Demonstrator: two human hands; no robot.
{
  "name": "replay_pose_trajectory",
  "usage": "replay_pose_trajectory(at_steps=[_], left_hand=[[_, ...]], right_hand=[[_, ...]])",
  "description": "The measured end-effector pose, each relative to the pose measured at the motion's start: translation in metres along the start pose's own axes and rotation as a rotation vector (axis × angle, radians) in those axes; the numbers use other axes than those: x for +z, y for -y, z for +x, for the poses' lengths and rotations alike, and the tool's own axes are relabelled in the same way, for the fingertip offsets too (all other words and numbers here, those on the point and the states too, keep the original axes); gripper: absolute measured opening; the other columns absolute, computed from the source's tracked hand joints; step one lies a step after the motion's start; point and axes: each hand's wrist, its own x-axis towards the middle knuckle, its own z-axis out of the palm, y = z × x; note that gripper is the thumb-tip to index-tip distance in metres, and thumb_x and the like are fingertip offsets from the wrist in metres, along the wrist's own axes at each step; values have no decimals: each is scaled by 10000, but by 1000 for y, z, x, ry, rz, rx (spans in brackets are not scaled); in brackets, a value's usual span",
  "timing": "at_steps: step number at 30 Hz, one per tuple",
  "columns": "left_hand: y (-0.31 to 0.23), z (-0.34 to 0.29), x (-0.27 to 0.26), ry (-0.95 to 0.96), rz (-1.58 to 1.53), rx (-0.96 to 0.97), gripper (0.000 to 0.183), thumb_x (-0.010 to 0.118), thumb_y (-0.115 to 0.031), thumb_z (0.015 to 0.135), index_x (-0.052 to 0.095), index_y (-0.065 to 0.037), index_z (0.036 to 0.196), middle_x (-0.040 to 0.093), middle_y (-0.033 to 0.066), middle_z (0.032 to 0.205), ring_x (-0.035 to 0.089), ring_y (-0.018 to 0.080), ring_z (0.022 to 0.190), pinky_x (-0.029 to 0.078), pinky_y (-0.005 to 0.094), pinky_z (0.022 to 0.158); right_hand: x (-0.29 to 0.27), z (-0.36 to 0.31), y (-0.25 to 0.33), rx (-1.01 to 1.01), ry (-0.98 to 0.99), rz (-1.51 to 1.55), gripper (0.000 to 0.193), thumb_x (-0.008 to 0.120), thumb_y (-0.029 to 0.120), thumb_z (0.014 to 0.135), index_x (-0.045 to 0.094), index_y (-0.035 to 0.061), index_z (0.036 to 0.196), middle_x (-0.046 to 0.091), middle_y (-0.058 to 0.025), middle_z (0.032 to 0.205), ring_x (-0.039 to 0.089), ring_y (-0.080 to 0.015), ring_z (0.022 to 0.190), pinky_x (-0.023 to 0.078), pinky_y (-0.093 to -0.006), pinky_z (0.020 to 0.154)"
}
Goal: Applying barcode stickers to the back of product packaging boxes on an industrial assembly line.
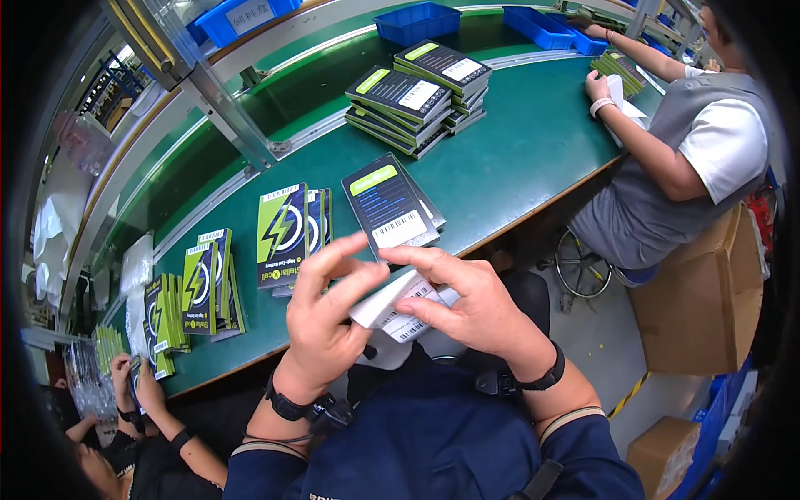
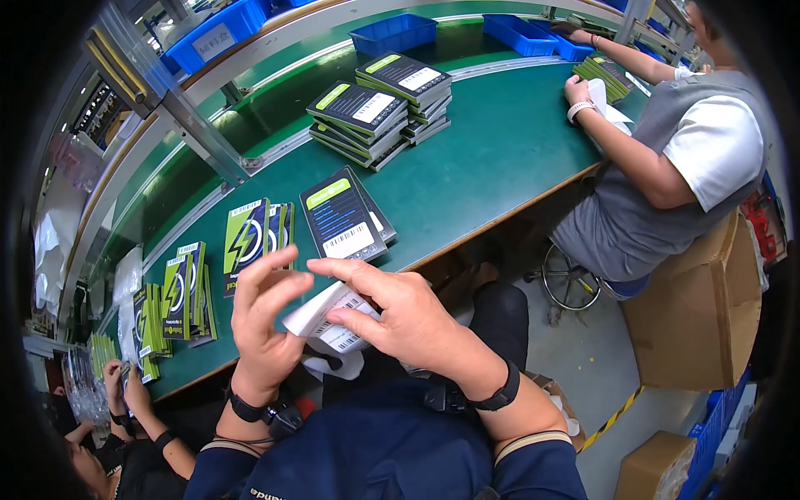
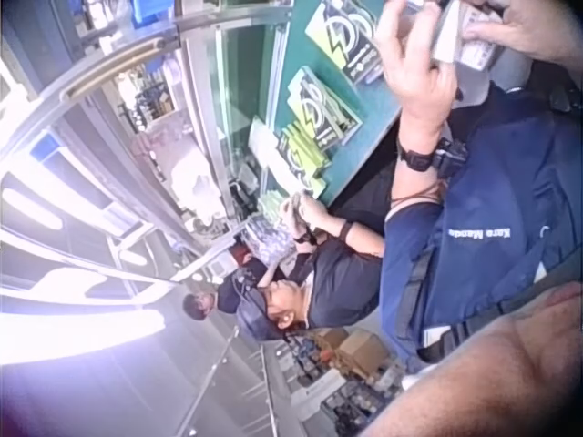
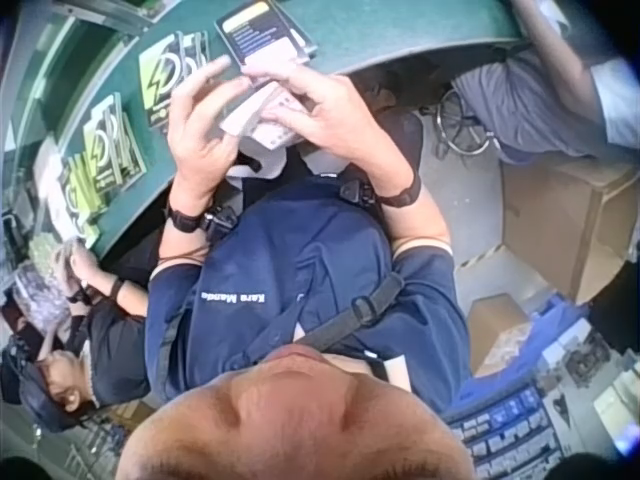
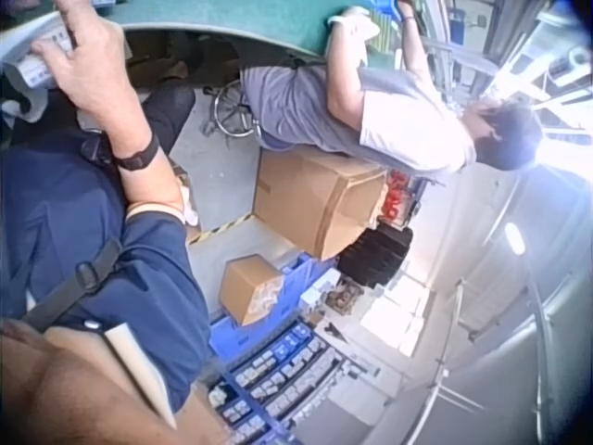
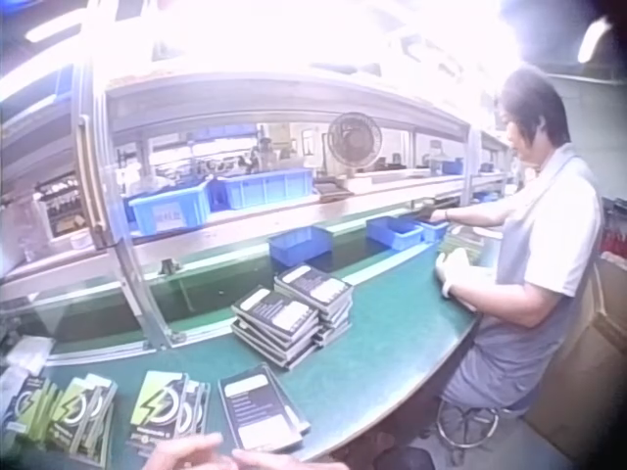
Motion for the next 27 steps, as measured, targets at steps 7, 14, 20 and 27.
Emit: replay_pose_trajectory(at_steps=[7,14,20,27], left_hand=[[5,-6,-15,205,164,90,239,806,4,738,716,-28,957,703,121,925,694,263,816,544,326,690],[8,-12,-9,104,110,43,234,773,16,687,717,-42,907,691,96,830,669,258,719,517,347,615],[7,-18,-5,271,36,-35,190,799,-34,692,629,-53,774,666,86,797,652,283,707,512,361,620],[2,-24,7,405,23,55,180,771,-30,697,662,-55,838,659,81,873,657,276,761,526,375,670]], right_hand=[[0,-5,4,130,22,100,362,758,97,882,677,50,1231,733,-139,934,720,-180,775,551,-299,695],[0,-8,5,195,8,94,248,734,42,889,717,16,1135,672,-67,867,637,-111,725,513,-260,665],[-4,-10,-2,100,-103,91,117,699,35,912,726,-5,1018,655,-85,892,628,-127,769,507,-269,693],[-6,-14,3,191,-6,126,96,687,76,934,705,-6,979,656,-71,887,615,-126,748,498,-274,682]])
